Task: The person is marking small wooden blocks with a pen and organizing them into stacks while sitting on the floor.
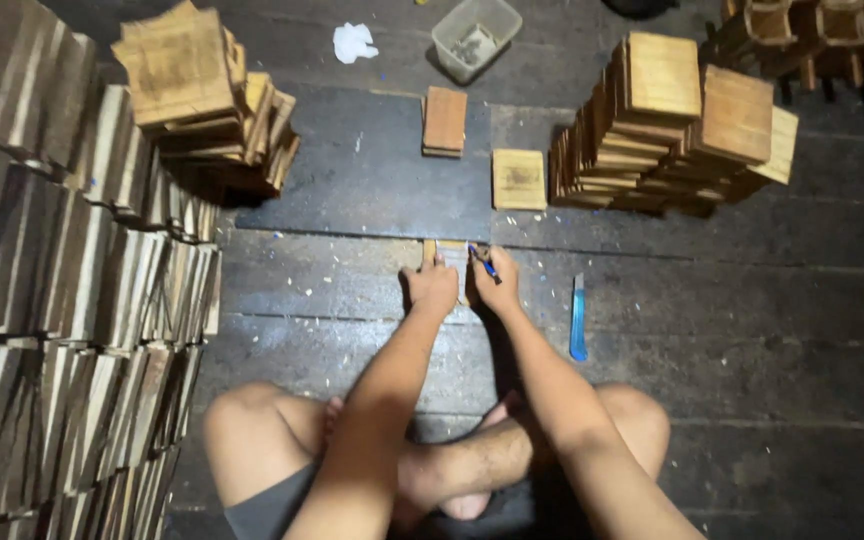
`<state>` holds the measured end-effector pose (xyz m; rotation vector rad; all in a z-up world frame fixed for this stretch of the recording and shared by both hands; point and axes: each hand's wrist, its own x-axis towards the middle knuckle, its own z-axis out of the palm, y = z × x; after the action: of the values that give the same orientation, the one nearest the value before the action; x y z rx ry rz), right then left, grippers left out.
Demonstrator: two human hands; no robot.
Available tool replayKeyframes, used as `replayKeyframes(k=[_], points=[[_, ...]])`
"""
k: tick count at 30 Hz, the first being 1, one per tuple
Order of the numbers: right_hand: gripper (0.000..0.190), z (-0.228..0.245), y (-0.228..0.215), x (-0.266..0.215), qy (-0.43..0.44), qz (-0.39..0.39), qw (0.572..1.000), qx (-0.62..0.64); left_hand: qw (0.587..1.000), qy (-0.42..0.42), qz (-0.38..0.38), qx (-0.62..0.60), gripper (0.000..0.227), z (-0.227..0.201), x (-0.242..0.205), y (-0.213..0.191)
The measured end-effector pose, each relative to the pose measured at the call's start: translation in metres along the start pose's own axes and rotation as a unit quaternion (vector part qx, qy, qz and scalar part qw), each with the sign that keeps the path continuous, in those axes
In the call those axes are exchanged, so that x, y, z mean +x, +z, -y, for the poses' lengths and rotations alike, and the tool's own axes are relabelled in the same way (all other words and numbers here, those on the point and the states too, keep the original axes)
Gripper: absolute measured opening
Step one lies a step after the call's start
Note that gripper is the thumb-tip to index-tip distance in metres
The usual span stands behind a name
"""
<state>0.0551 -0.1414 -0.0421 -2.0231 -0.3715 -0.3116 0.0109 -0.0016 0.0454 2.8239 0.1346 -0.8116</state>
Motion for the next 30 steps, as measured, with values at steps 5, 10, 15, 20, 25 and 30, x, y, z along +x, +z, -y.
replayKeyframes(k=[5, 10, 15, 20, 25, 30], points=[[0.023, 0.001, 0.002, -0.007, 0.018, -0.016, 1.0, 0.015, 0.998, 0.018, -0.02, -0.049, 0.038, 0.01, 0.018, 0.025], [0.024, 0.009, -0.018, -0.042, 0.004, 0.049, 0.999, 0.005, 0.997, 0.026, -0.032, -0.066, 0.037, 0.01, 0.02, 0.026], [0.019, 0.006, -0.037, -0.081, -0.049, 0.159, 0.986, 0.022, 0.999, 0.013, -0.033, -0.041, 0.038, 0.008, 0.018, 0.021], [0.02, 0.015, -0.036, -0.02, -0.059, 0.077, 0.995, 0.001, 0.998, 0.01, -0.034, -0.047, 0.039, 0.007, 0.021, 0.022], [0.019, 0.007, -0.008, 0.019, -0.028, 0.02, 0.999, 0.019, 0.997, 0.016, -0.046, -0.053, 0.037, 0.009, 0.022, 0.022], [0.021, -0.008, -0.004, -0.007, 0.006, 0.043, 0.999, 0.007, 0.994, 0.035, -0.066, -0.077, 0.034, 0.011, 0.013, 0.017]])
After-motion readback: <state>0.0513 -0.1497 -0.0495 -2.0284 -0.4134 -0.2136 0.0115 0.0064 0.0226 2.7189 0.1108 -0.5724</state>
